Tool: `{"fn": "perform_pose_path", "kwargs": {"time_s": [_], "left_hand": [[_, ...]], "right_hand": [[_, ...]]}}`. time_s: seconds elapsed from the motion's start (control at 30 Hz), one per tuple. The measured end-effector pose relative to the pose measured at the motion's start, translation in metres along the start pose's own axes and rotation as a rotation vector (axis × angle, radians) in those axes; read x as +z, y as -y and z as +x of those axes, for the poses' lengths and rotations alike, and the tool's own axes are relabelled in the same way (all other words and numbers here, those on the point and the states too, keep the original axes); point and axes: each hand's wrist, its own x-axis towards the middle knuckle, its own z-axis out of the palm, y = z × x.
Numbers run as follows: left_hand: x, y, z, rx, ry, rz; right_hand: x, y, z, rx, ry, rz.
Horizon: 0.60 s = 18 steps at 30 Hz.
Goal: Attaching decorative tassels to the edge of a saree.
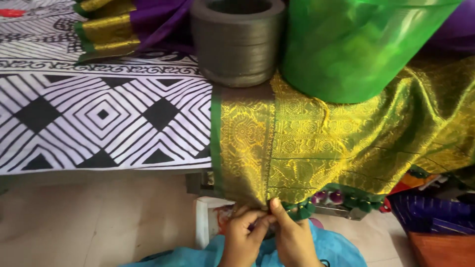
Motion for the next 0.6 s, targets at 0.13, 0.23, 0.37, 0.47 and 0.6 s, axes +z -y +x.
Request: {"fn": "perform_pose_path", "kwargs": {"time_s": [0.13, 0.23, 0.37, 0.47, 0.6], "left_hand": [[-0.019, -0.023, 0.014, 0.039, 0.028, 0.020], [-0.025, -0.026, 0.020, 0.089, 0.097, 0.057], [-0.022, -0.014, 0.025, -0.387, 0.410, -0.142], [-0.022, -0.021, 0.030, -0.567, 0.485, -0.454], [-0.020, -0.032, 0.034, -0.683, 0.480, -0.569]], "right_hand": [[0.006, -0.005, -0.005, -0.196, -0.001, -0.169], [-0.019, -0.035, -0.001, -0.205, -0.034, -0.150], [-0.025, -0.041, -0.007, -0.236, 0.318, 0.072], [-0.029, -0.033, -0.012, -0.170, 0.337, -0.035], [-0.044, -0.028, -0.014, -0.085, 0.148, -0.240]]}}
